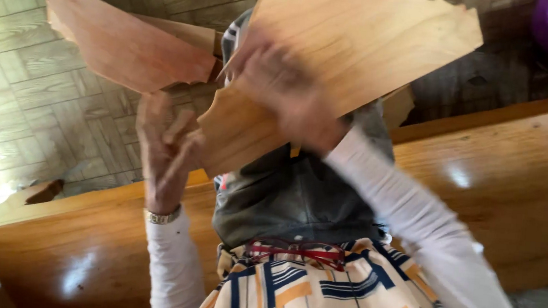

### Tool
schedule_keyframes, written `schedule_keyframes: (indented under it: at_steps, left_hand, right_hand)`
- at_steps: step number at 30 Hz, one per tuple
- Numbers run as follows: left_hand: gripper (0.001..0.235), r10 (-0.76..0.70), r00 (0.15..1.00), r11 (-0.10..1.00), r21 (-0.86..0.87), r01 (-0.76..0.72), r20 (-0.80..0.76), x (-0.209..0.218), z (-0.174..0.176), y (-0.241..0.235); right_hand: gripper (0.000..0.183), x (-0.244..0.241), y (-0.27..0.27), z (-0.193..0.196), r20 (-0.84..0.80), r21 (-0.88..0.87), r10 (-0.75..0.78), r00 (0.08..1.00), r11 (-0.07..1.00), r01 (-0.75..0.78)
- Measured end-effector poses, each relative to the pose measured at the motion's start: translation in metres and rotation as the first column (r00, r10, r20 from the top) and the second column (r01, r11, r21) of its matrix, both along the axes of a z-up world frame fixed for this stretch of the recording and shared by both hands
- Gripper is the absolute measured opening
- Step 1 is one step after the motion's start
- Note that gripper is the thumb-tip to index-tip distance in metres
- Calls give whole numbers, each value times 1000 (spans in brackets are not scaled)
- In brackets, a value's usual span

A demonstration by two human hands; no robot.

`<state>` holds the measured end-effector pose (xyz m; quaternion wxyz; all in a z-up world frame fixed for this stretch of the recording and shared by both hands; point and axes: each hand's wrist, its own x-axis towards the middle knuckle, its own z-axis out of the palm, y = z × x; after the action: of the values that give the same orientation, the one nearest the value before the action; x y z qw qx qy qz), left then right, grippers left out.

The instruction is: The person sits on the floor and sands a wooden board using a sanding block. They hold the board with one hand and rub the sanding block across the surface and edges with the other hand.

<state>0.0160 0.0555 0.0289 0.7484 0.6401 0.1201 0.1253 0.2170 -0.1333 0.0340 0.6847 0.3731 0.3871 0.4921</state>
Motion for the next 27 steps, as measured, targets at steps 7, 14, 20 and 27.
schedule_keyframes:
  at_steps: [7,14,20,27]
  left_hand:
    - [37,268,946,635,772,-31,-183,36,-16,-19]
    - [45,139,973,711,703,31,-183,45,-20,-12]
    - [36,128,974,773,634,18,-185,43,-20,-7]
    - [30,166,967,782,624,-10,-192,28,-37,22]
  right_hand:
    - [43,-13,-30,-52,-499,368,694,-519,712,598]
    - [61,57,-31,-33,-628,517,732,-264,646,562]
    - [30,-29,11,-20,-540,539,710,-452,704,462]
    - [78,82,-26,-68,-777,333,603,-182,638,695]
